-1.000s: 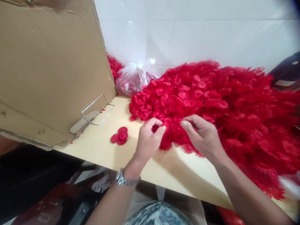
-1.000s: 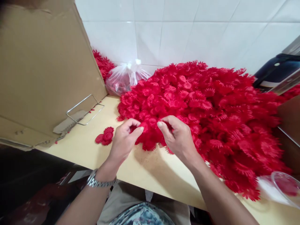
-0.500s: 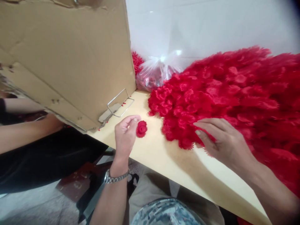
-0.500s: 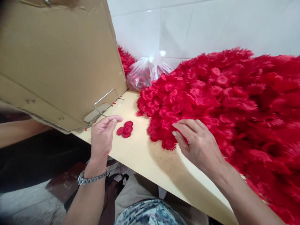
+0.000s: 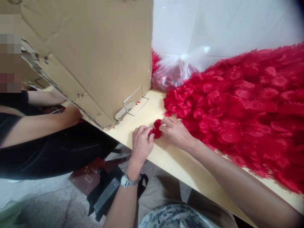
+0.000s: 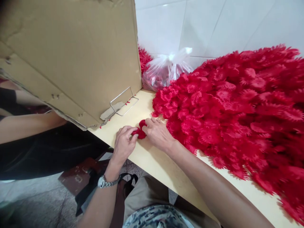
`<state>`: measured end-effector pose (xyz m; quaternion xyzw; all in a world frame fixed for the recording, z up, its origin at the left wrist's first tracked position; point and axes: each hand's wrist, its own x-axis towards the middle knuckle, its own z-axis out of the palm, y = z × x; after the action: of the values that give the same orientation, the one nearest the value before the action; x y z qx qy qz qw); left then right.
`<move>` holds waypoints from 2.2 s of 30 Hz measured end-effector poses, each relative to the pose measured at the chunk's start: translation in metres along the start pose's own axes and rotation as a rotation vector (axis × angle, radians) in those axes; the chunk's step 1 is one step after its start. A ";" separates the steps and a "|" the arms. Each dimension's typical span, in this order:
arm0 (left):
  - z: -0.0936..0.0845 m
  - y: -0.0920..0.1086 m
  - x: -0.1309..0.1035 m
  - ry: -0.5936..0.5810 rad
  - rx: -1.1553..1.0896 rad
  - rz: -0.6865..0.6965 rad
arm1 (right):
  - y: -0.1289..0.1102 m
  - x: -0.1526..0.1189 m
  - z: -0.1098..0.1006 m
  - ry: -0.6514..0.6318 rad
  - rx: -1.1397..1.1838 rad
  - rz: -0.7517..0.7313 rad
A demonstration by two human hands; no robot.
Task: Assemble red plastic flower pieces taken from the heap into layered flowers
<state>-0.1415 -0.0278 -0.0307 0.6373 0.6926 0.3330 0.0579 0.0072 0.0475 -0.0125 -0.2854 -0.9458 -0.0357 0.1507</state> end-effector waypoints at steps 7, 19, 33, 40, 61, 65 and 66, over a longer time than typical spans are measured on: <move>0.007 -0.003 0.000 0.061 -0.179 -0.046 | 0.008 -0.027 -0.015 0.086 0.082 0.063; -0.013 0.021 -0.011 0.066 -1.203 -0.387 | -0.009 -0.018 -0.012 -0.076 0.098 0.136; 0.008 0.088 -0.045 -0.280 -1.827 -0.667 | -0.018 -0.084 -0.059 0.140 1.123 0.462; 0.023 0.122 -0.045 -0.339 -1.668 -0.798 | -0.020 -0.111 -0.054 0.305 0.575 0.376; 0.048 0.154 -0.043 -0.528 -1.713 -0.685 | -0.017 -0.173 -0.071 0.521 0.514 0.594; 0.046 0.164 -0.048 -0.528 -1.721 -0.631 | -0.008 -0.161 -0.074 0.609 0.549 0.653; 0.046 0.168 -0.050 -0.514 -1.725 -0.634 | -0.006 -0.155 -0.075 0.622 0.559 0.668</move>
<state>0.0324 -0.0616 0.0068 0.2114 0.3148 0.5478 0.7458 0.1466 -0.0511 0.0117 -0.4960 -0.6876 0.1845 0.4972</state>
